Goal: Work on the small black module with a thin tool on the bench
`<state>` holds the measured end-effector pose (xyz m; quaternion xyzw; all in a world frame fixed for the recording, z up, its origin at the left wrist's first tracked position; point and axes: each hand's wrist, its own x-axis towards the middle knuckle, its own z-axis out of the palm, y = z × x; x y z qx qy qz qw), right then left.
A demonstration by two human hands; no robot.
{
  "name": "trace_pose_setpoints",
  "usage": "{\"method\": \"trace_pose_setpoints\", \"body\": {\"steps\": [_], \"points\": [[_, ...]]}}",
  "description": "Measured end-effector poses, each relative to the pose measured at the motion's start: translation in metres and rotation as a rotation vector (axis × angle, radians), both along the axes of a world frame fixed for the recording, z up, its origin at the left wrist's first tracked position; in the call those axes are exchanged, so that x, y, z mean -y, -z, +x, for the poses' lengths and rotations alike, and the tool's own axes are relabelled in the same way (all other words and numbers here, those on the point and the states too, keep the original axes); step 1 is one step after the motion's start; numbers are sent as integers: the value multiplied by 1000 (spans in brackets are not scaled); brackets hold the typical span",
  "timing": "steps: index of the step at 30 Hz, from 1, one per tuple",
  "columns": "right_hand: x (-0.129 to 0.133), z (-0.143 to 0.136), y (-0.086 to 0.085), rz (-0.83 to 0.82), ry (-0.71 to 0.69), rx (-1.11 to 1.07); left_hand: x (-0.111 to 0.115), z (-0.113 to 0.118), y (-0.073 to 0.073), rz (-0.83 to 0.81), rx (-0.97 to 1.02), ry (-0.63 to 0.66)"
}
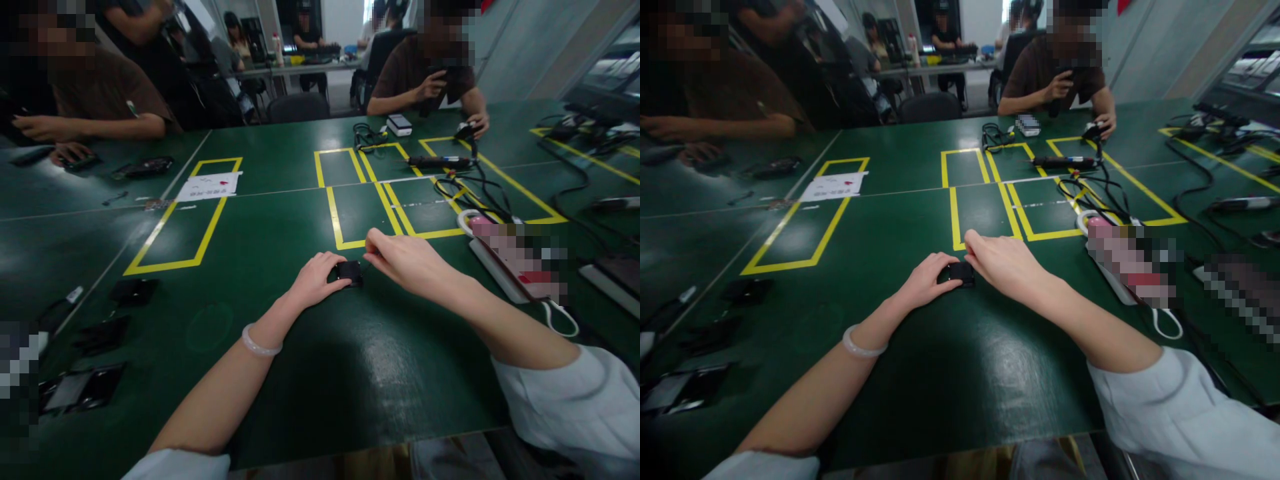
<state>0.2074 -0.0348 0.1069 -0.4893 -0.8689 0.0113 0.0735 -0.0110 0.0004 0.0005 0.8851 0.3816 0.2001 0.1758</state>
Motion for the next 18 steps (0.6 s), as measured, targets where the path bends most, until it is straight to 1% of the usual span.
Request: {"method": "trace_pose_setpoints", "body": {"steps": [4,7,12,18], "points": [[2,1,0,-3,-37,-28,1,1,-1,0,-5,-5],[3,-2,-1,11,1,-1,1,2,-1,-5,-11,1],[1,-6,0,46,96,118,1,3,-1,-2,-9,-2],[3,-6,-1,19,83,24,2,3,-1,-4,1,-7]]}}
